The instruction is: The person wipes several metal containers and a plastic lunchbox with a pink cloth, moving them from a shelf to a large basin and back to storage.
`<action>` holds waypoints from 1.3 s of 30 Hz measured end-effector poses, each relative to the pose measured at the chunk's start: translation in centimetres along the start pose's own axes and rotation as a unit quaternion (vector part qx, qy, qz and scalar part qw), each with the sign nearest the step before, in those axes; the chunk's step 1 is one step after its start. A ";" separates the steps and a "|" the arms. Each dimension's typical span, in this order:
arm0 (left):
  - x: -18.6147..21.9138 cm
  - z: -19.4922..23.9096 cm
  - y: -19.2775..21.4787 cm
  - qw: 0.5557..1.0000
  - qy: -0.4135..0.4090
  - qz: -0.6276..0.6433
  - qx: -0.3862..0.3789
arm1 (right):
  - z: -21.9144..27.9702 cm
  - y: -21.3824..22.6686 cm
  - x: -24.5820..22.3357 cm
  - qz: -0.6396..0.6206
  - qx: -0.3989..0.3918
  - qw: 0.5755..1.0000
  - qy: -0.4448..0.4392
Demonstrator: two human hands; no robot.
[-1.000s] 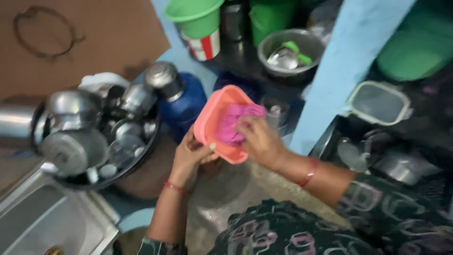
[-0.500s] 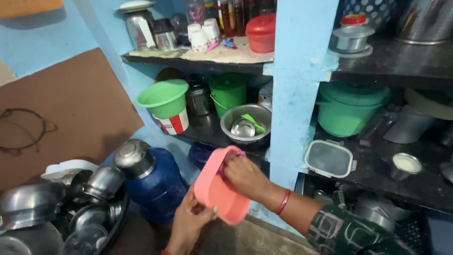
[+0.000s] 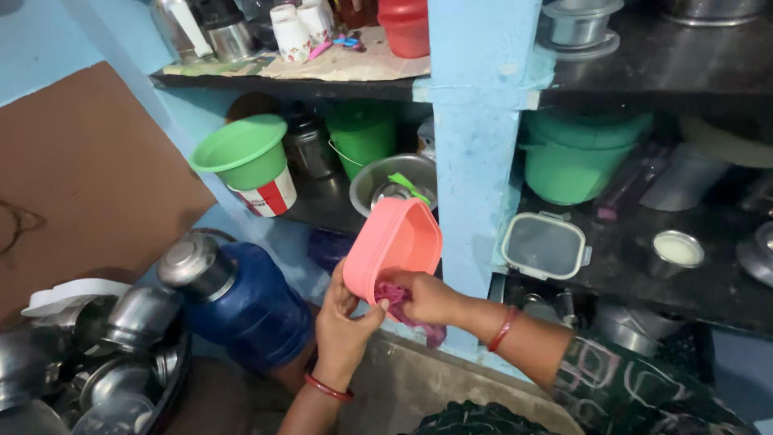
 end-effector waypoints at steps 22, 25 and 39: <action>-29.4 -20.3 -2.6 0.878 0.322 0.228 0.272 | 16.1 6.7 7.5 0.214 -0.166 0.953 -0.135; -31.9 -21.5 -3.4 0.903 0.282 0.210 0.245 | 17.4 8.3 7.9 0.228 -0.110 0.957 -0.140; -45.0 0.8 -23.4 0.780 0.607 0.148 -0.026 | 24.7 11.6 13.5 0.178 -0.101 0.944 -0.258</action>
Point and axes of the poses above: each hand's wrist, its own z-axis away from the middle knuckle, its own y-axis out of the back of the hand, x = y × z, the point moved 6 cm from there along -z, towards the middle knuckle, and after that the axes turned 5 degrees about -y, right-handed, at the moved point
